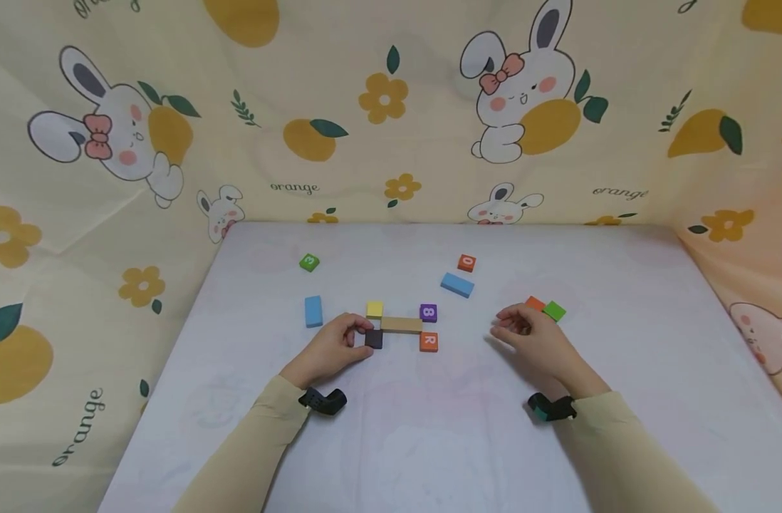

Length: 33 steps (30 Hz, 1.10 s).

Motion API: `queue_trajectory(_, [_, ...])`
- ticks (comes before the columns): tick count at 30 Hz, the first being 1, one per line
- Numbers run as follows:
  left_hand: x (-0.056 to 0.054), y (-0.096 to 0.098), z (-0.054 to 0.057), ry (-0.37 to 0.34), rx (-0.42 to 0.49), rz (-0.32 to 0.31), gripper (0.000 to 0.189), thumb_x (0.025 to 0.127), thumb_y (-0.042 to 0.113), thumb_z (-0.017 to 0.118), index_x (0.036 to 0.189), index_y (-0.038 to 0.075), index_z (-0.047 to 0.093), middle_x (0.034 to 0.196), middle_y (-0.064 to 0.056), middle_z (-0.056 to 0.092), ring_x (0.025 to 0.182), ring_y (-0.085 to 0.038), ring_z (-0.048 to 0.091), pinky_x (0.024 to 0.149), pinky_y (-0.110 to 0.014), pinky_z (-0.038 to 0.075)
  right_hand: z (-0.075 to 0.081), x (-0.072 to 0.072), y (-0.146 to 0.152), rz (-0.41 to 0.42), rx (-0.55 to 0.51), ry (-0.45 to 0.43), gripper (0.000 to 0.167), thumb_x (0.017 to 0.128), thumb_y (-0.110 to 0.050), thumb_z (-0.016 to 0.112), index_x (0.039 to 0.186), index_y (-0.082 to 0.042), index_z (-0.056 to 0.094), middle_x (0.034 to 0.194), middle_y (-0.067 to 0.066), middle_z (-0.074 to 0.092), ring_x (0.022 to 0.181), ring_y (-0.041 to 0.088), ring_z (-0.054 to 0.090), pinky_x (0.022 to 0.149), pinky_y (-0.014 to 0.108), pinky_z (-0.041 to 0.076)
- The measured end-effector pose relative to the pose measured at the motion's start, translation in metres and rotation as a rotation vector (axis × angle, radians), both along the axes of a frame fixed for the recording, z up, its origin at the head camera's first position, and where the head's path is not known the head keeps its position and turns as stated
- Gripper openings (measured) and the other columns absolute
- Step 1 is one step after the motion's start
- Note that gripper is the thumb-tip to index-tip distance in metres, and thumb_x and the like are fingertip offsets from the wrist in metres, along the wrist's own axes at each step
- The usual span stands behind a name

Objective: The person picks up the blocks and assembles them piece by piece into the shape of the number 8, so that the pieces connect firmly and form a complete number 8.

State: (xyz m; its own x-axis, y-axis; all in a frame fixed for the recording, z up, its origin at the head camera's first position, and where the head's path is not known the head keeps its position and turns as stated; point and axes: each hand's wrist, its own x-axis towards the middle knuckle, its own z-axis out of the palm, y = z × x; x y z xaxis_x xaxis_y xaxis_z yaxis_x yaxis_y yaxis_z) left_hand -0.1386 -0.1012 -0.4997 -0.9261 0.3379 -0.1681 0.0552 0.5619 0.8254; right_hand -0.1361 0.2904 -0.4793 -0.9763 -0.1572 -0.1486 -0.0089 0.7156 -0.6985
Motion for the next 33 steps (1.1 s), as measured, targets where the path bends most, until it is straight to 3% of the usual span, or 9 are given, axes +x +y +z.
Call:
queue_trajectory(6, [0.002,0.000,-0.001,-0.001,-0.009,0.000,0.037,0.084,0.018,0.077,0.118,0.017,0.060,0.093,-0.004,0.052,0.079,-0.014,0.046,0.066,-0.027,0.039,0.009,0.002,0.043,-0.124,0.064,0.072,0.053,0.088,-0.051,0.065,0.122,-0.011,0.057,0.101,0.009,0.058,0.087,0.022,0.049,0.063,0.026,0.042])
queue_trajectory(11, [0.002,0.000,0.002,0.002,0.001,-0.006,0.037,0.085,0.017,0.076,0.118,0.016,0.060,0.092,-0.005,0.052,0.079,-0.014,0.046,0.064,-0.027,0.039,0.012,0.002,0.068,-0.193,0.077,0.056,0.066,0.089,-0.053,0.063,0.133,-0.007,0.048,0.116,0.013,0.052,0.096,0.023,0.046,0.065,0.025,0.042])
queue_trajectory(16, [0.003,-0.001,0.003,-0.007,0.008,-0.008,0.037,0.085,0.016,0.076,0.118,0.015,0.059,0.092,-0.005,0.052,0.079,-0.015,0.046,0.064,-0.027,0.039,0.009,0.002,0.079,-0.203,0.070,0.019,0.075,0.088,-0.054,0.062,0.138,-0.002,0.042,0.126,0.019,0.047,0.104,0.027,0.044,0.069,0.025,0.042])
queue_trajectory(21, [0.001,0.000,0.003,-0.005,0.006,-0.004,0.037,0.085,0.016,0.076,0.118,0.016,0.059,0.093,-0.006,0.052,0.080,-0.015,0.046,0.066,-0.028,0.039,0.006,0.001,0.081,-0.193,0.072,-0.004,0.075,0.089,-0.054,0.062,0.138,-0.001,0.040,0.125,0.019,0.048,0.106,0.029,0.045,0.070,0.022,0.041])
queue_trajectory(27, [-0.002,0.001,0.003,0.005,0.002,-0.008,0.037,0.084,0.017,0.077,0.117,0.016,0.060,0.092,-0.006,0.052,0.080,-0.016,0.046,0.067,-0.029,0.039,-0.001,0.000,0.079,-0.196,0.084,0.021,0.071,0.090,-0.050,0.063,0.136,0.000,0.043,0.122,0.018,0.050,0.102,0.027,0.046,0.070,0.021,0.040])
queue_trajectory(33, [-0.003,0.001,0.001,-0.004,0.006,-0.012,0.037,0.084,0.016,0.077,0.117,0.015,0.059,0.092,-0.006,0.051,0.080,-0.016,0.046,0.066,-0.028,0.039,-0.006,-0.002,0.077,-0.203,0.118,0.048,0.067,0.091,-0.050,0.062,0.131,0.001,0.048,0.116,0.018,0.053,0.099,0.028,0.047,0.071,0.027,0.040])
